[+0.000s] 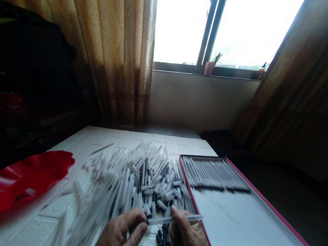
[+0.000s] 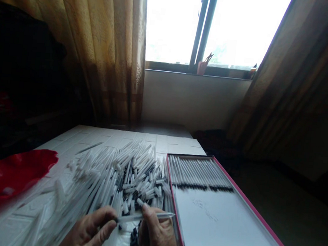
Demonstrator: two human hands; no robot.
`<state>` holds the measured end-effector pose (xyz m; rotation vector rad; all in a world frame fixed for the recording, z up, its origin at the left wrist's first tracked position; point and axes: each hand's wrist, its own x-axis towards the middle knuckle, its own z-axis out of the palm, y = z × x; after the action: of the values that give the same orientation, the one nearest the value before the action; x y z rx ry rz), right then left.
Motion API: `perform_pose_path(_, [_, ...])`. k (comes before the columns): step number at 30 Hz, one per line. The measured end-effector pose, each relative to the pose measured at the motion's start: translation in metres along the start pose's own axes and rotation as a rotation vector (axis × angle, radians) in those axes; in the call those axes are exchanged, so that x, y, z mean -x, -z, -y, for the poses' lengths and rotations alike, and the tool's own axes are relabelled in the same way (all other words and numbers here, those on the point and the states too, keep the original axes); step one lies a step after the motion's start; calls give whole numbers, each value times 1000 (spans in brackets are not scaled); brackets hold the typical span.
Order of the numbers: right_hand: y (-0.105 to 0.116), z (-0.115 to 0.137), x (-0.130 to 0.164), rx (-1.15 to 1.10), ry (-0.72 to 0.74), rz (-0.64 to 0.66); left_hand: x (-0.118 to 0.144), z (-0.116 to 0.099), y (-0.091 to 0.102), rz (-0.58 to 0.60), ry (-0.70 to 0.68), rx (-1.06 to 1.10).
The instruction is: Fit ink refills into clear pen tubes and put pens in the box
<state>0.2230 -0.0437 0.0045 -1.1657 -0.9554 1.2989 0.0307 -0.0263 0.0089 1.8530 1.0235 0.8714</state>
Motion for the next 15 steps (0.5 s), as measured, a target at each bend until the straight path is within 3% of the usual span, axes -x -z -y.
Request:
perform_pose_path(2, [0, 1, 0, -4, -5, -7, 1, 1, 3, -41, -111, -147])
perform_pose_path(5, [0, 3, 1, -23, 0, -19, 1, 1, 3, -72, -119, -166])
perform_pose_path(11, [-1, 0, 2, 23, 55, -13, -2, -2, -7, 109, 259, 269])
perform_pose_path(15, [-1, -1, 3, 78, 79, 9, -4, 1, -11, 100, 322, 347])
